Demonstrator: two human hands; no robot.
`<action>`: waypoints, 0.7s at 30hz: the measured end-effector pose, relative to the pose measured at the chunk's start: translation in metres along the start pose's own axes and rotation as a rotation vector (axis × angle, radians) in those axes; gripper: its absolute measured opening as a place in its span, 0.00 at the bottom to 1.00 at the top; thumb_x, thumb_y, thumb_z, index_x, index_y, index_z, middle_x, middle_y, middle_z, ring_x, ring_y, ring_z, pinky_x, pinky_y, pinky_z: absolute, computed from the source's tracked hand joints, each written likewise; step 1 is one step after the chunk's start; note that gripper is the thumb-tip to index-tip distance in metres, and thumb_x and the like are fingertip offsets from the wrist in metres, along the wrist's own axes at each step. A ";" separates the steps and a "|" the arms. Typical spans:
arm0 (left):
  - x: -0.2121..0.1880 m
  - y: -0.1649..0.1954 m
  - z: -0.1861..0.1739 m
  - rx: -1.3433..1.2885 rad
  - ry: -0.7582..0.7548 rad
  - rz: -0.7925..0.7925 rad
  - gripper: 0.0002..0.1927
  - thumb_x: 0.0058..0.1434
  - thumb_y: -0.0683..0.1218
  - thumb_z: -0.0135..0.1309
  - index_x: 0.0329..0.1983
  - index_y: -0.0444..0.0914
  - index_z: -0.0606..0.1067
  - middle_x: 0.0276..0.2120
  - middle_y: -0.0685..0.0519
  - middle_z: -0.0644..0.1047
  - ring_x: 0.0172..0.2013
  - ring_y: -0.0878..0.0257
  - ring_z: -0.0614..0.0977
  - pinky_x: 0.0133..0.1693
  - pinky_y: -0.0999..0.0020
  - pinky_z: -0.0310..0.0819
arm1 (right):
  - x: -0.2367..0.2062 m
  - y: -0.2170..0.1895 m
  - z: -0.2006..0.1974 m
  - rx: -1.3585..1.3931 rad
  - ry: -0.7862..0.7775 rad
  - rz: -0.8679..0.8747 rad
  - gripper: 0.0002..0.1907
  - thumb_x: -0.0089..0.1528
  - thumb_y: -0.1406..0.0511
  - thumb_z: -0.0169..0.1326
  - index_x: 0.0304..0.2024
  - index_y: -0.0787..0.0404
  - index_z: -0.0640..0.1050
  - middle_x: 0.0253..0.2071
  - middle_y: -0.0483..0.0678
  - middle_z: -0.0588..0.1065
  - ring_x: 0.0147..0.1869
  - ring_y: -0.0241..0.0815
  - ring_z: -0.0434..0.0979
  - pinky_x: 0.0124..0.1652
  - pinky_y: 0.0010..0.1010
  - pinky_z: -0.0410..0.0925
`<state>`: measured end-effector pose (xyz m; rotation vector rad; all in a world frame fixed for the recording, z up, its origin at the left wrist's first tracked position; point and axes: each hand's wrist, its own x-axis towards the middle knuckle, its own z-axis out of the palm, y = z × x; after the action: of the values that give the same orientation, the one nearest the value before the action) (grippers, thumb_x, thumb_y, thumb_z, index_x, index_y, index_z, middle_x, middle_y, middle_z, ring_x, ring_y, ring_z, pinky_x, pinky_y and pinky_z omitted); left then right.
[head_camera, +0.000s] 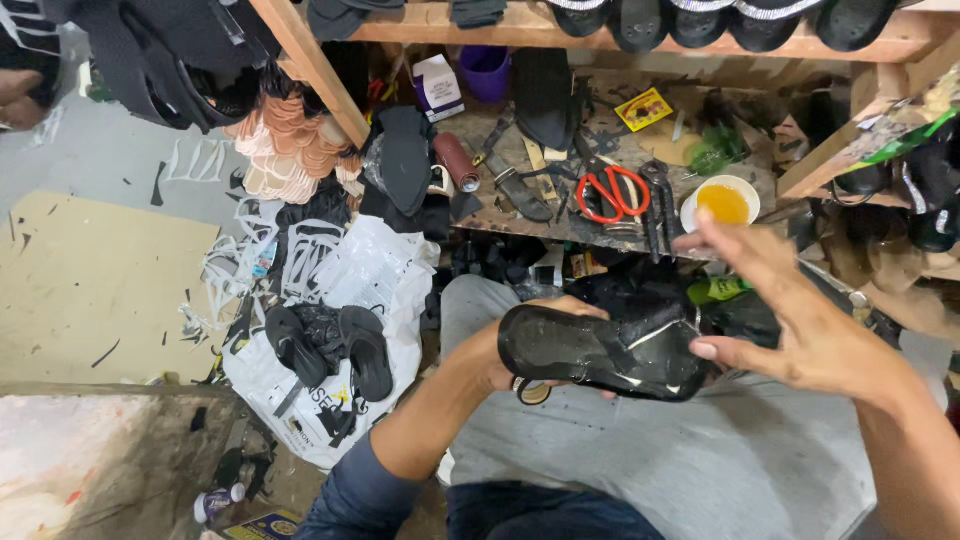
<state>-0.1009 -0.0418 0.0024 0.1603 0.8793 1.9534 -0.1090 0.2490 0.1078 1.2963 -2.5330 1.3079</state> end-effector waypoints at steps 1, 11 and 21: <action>-0.003 0.006 0.001 0.034 -0.067 -0.026 0.17 0.77 0.49 0.49 0.53 0.28 0.74 0.42 0.33 0.81 0.29 0.58 0.82 0.27 0.73 0.75 | -0.001 0.012 -0.005 0.199 -0.073 0.096 0.61 0.54 0.57 0.65 0.82 0.46 0.44 0.63 0.51 0.70 0.68 0.48 0.67 0.65 0.44 0.55; -0.010 0.008 0.049 -0.315 -0.365 0.671 0.55 0.66 0.79 0.40 0.76 0.29 0.64 0.68 0.44 0.72 0.65 0.55 0.73 0.65 0.61 0.66 | -0.016 0.023 0.035 1.166 0.239 0.433 0.67 0.52 0.77 0.60 0.82 0.45 0.37 0.66 0.63 0.68 0.57 0.44 0.75 0.50 0.31 0.67; 0.025 0.019 0.057 -0.083 0.479 1.161 0.30 0.69 0.62 0.52 0.58 0.35 0.63 0.60 0.46 0.73 0.59 0.56 0.73 0.62 0.57 0.68 | -0.007 0.014 0.094 1.235 0.322 0.457 0.65 0.53 0.76 0.60 0.81 0.48 0.36 0.65 0.61 0.67 0.60 0.45 0.75 0.55 0.32 0.66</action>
<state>-0.1021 0.0020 0.0505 0.1744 1.1328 3.1970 -0.0818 0.1935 0.0349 0.3329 -1.7307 3.0756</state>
